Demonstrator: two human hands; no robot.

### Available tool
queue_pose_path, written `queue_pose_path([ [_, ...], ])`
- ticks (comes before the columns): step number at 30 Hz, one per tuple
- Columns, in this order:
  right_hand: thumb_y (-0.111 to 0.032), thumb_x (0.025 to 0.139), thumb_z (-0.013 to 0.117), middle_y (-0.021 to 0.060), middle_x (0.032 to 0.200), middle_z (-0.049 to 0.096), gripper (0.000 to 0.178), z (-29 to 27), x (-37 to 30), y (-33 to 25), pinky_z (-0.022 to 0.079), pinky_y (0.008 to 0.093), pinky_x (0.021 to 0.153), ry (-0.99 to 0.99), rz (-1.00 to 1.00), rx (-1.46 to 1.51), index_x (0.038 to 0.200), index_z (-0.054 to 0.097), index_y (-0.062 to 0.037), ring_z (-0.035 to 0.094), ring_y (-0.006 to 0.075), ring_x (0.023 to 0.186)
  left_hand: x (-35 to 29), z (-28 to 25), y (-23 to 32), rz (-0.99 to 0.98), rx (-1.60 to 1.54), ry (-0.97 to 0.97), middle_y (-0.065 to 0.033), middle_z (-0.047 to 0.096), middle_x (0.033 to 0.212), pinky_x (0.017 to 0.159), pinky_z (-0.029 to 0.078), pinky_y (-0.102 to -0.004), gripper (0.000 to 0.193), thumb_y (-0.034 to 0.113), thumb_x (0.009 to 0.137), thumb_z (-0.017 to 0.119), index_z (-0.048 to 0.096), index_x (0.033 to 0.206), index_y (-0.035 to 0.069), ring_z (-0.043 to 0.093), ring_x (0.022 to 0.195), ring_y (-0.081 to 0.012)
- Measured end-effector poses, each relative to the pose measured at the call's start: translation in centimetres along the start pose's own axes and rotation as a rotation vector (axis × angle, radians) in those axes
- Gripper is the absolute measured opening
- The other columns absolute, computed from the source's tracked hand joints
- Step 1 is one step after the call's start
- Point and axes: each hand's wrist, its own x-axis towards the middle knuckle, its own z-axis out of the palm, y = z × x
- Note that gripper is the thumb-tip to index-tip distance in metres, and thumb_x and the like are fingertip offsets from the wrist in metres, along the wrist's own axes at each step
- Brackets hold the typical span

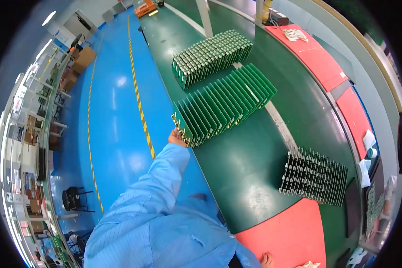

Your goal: The person applies a substance to printed circuit boards using a dispenser, then organizes the boards on an assembly line.

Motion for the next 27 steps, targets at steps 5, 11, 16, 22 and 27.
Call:
queue_pose_path([
  [5,-0.031,0.073,0.057,0.0197,0.093,0.057,0.049,-0.4,2.5,-3.0,0.046,0.047,0.05,0.266,-0.032,-0.13,0.116,0.046,-0.0092,0.055,0.0398,0.064,2.2,1.0,0.6,-0.021,-0.037,-0.118,-0.0096,0.059,0.097,0.075,0.046,-0.0349,0.035,0.027,0.092,0.04,0.052,0.118,0.006,0.055,0.086,-0.0228],
  [11,-0.016,0.075,0.058,0.0185,0.112,0.051,0.041,6.4,1.2,-7.7,0.04,0.0393,0.088,0.305,0.762,-0.075,0.112,0.051,0.0,0.05,0.0325,0.098,2.2,1.8,2.0,-0.189,-0.005,-0.077,-0.0073,0.058,0.09,0.076,0.045,-0.0342,0.03,0.028,0.09,0.046,0.057,0.108,0.006,0.055,0.082,-0.0193],
  [16,-0.017,0.075,0.059,0.0179,0.106,0.054,0.038,11.5,6.6,-12.7,0.044,0.0361,0.082,0.607,0.38,0.081,0.108,0.054,-0.0002,0.054,0.0286,0.094,5.5,2.1,3.9,-0.305,0.149,-0.192,-0.0077,0.059,0.092,0.075,0.045,-0.0331,0.03,0.028,0.09,0.046,0.056,0.109,0.007,0.055,0.083,-0.0197],
  [22,-0.009,0.078,0.057,0.0138,0.093,0.061,0.028,4.2,16.4,-24.3,0.048,0.0283,0.07,0.161,0.534,0.923,0.105,0.056,-0.0027,0.059,0.0201,0.082,10.3,1.5,5.9,-0.404,0.38,-0.32,-0.0082,0.059,0.095,0.075,0.045,-0.0319,0.029,0.028,0.09,0.047,0.056,0.109,0.007,0.055,0.085,-0.0201],
  [27,-0.008,0.08,0.057,0.0129,0.08,0.064,0.02,10.1,9.9,-17.0,0.048,0.0243,0.065,0.153,0.675,0.896,0.1,0.058,-0.0024,0.06,0.0186,0.071,10.1,1.8,6.0,-0.276,0.651,-0.398,-0.009,0.059,0.096,0.074,0.045,-0.0313,0.027,0.025,0.089,0.048,0.056,0.108,0.007,0.055,0.085,-0.0208],
])
